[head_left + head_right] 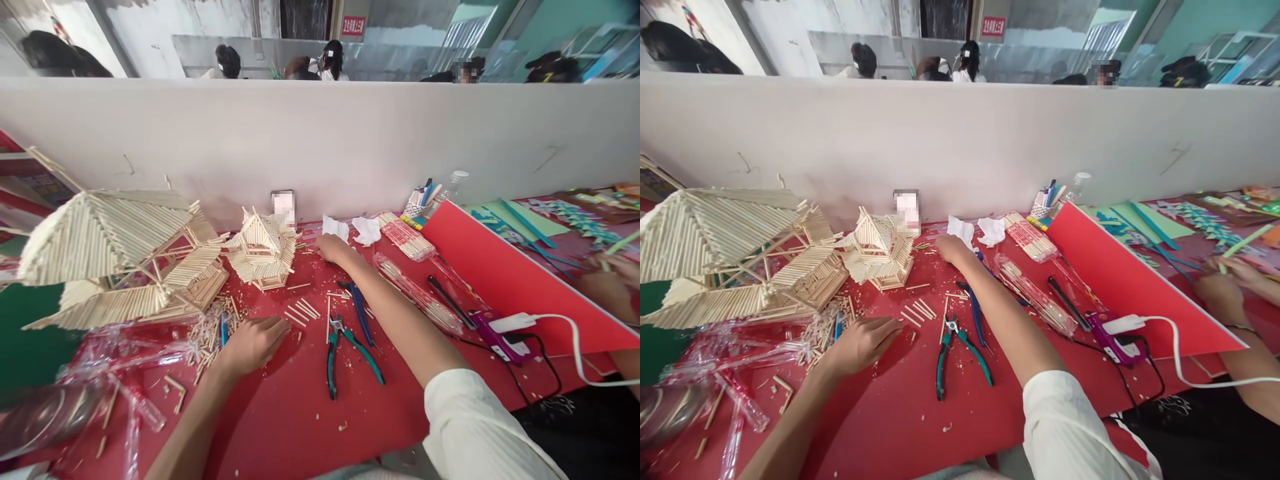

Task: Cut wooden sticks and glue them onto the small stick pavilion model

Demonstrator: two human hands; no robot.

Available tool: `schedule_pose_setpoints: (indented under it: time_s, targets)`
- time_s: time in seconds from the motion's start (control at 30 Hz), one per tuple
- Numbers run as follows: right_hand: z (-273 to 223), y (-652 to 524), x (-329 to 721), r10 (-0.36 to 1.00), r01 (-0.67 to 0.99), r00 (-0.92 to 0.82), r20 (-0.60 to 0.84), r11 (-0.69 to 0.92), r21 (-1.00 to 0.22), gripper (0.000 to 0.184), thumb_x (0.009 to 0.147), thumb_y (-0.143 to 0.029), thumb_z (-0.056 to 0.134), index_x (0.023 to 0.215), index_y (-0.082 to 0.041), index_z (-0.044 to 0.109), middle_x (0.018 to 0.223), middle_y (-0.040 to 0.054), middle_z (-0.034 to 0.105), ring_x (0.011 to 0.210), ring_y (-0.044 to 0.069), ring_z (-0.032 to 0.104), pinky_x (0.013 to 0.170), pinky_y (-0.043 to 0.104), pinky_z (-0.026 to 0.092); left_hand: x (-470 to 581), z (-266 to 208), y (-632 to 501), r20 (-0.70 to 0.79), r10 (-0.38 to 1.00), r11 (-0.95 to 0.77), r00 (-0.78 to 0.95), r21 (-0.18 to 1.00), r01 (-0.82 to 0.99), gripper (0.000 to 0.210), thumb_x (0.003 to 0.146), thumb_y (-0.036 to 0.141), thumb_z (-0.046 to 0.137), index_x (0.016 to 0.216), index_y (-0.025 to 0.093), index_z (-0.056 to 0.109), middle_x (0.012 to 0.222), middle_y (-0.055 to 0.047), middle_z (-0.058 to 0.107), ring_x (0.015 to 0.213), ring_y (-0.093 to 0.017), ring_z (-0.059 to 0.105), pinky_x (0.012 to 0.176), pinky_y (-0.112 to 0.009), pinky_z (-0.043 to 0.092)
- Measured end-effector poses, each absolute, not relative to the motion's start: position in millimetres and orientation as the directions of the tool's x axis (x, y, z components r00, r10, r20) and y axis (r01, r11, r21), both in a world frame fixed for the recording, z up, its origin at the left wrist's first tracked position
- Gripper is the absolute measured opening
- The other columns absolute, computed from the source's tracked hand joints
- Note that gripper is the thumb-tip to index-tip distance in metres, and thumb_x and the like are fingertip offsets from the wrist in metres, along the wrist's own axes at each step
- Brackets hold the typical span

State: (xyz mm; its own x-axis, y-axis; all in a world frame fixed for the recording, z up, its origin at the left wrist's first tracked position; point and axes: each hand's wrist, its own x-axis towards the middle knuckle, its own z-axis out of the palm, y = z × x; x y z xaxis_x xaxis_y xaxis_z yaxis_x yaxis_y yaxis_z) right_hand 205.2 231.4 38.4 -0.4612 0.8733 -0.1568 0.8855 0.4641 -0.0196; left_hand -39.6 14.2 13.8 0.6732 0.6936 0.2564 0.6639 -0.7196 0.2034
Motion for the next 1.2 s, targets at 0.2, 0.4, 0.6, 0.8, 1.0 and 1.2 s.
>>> schedule_pose_setpoints:
  time_s: [0.2, 0.4, 0.6, 0.8, 1.0, 1.2]
  targets:
    - [43, 232, 202, 0.837, 0.863, -0.503, -0.218, 0.501, -0.065, 0.022, 0.084, -0.007, 0.061, 0.097, -0.015, 0.077, 0.101, 0.0127, 0.077, 0.091, 0.022, 0.070, 0.076, 0.024, 0.044, -41, 9, 13, 0.257, 0.697, -0.717, 0.669, 0.230, 0.658, 0.029, 0.103, 0.022, 0.034, 0.103, 0.019, 0.063, 0.070, -0.003, 0.059, 0.060, -0.015, 0.054, 0.062, -0.025, 0.038]
    - [48, 234, 211, 0.832, 0.859, -0.513, -0.213, 0.496, -0.131, 0.027, 0.092, -0.012, 0.059, 0.114, -0.019, 0.073, 0.106, 0.0085, 0.077, 0.092, 0.017, 0.071, 0.072, 0.019, 0.045, -39, 11, 14, 0.242, 0.684, -0.729, 0.688, 0.193, 0.657, 0.024, 0.102, 0.019, 0.037, 0.097, 0.018, 0.061, 0.067, -0.002, 0.057, 0.057, -0.015, 0.050, 0.059, -0.026, 0.033]
    - [58, 239, 233, 0.877, 0.904, -0.426, -0.223, 0.423, -0.062, 0.025, 0.091, -0.014, 0.062, 0.112, -0.019, 0.074, 0.115, 0.0119, 0.074, 0.100, 0.022, 0.069, 0.079, 0.024, 0.045, -38, 11, 14, 0.208, 0.681, -0.731, 0.702, 0.144, 0.667, 0.022, 0.102, 0.018, 0.038, 0.093, 0.018, 0.059, 0.068, -0.002, 0.059, 0.056, -0.014, 0.049, 0.055, -0.028, 0.027]
    - [61, 235, 271, 0.836, 0.892, -0.430, -0.342, 0.451, -0.020, 0.036, 0.081, -0.032, 0.079, 0.115, -0.021, 0.073, 0.111, 0.0079, 0.074, 0.099, 0.022, 0.068, 0.076, 0.024, 0.044, -39, 13, 14, 0.205, 0.688, -0.725, 0.696, 0.153, 0.672, 0.024, 0.102, 0.018, 0.038, 0.089, 0.018, 0.057, 0.067, -0.002, 0.058, 0.055, -0.014, 0.049, 0.055, -0.029, 0.026]
    - [54, 226, 289, 0.851, 0.886, -0.424, -0.312, 0.460, 0.051, 0.037, 0.084, -0.025, 0.075, 0.120, -0.023, 0.067, 0.118, 0.0079, 0.070, 0.105, 0.023, 0.065, 0.074, 0.025, 0.041, -38, 13, 15, 0.218, 0.688, -0.725, 0.692, 0.178, 0.665, 0.023, 0.103, 0.019, 0.038, 0.091, 0.019, 0.058, 0.067, -0.002, 0.059, 0.056, -0.014, 0.050, 0.055, -0.030, 0.025]
    - [58, 222, 306, 0.872, 0.905, -0.369, -0.322, 0.416, 0.088, 0.035, 0.082, -0.018, 0.076, 0.116, -0.021, 0.068, 0.116, 0.0097, 0.071, 0.103, 0.024, 0.066, 0.073, 0.025, 0.041, -40, 12, 16, 0.206, 0.705, -0.709, 0.678, 0.205, 0.675, 0.027, 0.104, 0.021, 0.036, 0.089, 0.019, 0.058, 0.068, -0.002, 0.058, 0.056, -0.014, 0.050, 0.056, -0.029, 0.027]
